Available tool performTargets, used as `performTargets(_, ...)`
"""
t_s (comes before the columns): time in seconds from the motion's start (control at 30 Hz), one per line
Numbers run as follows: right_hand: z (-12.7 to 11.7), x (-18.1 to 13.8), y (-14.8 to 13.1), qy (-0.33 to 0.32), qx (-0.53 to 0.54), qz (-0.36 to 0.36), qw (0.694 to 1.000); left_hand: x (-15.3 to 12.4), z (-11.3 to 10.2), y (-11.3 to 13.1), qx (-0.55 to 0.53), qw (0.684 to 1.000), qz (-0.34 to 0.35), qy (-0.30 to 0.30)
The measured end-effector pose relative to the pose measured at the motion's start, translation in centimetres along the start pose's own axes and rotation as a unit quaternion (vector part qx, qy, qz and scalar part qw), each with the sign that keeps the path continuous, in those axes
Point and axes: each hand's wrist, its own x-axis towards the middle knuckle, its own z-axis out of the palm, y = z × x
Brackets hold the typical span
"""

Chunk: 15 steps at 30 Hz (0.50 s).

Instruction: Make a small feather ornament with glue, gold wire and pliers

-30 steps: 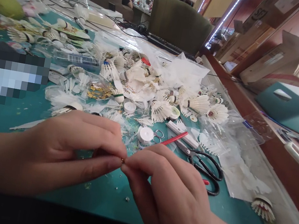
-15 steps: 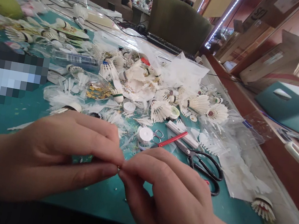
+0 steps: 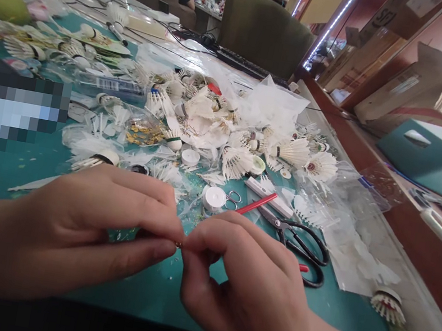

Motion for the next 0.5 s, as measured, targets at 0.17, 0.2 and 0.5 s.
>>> performTargets(0.17, 0.4, 0.0, 0.4, -0.004, 0.006, -0.001, 1.0, 0.2, -0.1, 0.0, 0.027, 1.0, 0.003, -0.002)
performTargets(0.2, 0.4, 0.0, 0.4, -0.003, 0.006, -0.001, 1.0, 0.2, -0.2, -0.1, 0.042, 0.999, -0.005, -0.001)
performTargets(0.5, 1.0, -0.2, 2.6, -0.022, 0.007, -0.017, 1.0, 0.3, -0.2, -0.6, 0.041, 0.995, -0.067, 0.059)
